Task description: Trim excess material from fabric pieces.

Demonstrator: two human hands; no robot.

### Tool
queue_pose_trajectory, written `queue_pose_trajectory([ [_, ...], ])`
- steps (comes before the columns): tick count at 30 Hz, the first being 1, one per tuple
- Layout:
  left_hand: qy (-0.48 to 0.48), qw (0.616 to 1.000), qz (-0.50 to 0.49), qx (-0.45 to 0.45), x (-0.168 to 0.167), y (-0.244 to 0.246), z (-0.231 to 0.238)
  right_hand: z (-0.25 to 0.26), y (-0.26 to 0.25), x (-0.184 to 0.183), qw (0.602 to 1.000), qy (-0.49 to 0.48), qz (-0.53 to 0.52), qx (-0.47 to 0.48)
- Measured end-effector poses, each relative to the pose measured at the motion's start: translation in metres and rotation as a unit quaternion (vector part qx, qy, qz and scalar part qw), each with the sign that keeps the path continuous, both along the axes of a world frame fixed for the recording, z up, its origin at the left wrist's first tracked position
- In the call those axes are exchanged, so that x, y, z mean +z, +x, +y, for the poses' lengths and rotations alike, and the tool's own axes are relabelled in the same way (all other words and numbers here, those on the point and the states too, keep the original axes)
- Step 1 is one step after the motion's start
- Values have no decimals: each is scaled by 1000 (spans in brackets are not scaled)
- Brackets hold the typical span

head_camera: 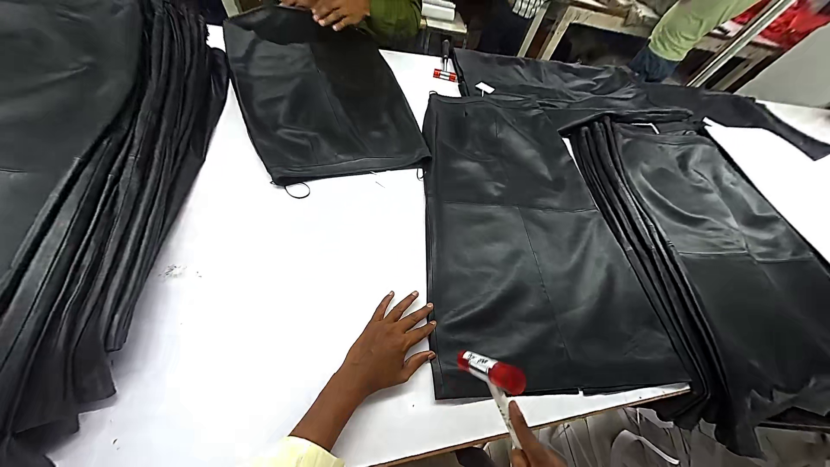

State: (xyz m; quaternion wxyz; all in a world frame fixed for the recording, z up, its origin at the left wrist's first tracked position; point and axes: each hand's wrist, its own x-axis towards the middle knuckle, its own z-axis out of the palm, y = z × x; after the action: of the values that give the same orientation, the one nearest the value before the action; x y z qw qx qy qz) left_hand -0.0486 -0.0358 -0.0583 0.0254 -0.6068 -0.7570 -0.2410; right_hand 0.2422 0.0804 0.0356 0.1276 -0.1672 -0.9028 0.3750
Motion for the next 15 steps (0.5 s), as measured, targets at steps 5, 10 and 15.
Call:
queue_pose_trajectory([
  [5,32,998,14,61,-2,7,-4,6,-30,10,998,5,39,-40],
  [10,40,988,-16,150,1,15,-6,10,-38,-29,997,30,-75,2],
  [15,61,986,-37,148,0,15,-8,6,-55,-27,998,48,-12,-29],
])
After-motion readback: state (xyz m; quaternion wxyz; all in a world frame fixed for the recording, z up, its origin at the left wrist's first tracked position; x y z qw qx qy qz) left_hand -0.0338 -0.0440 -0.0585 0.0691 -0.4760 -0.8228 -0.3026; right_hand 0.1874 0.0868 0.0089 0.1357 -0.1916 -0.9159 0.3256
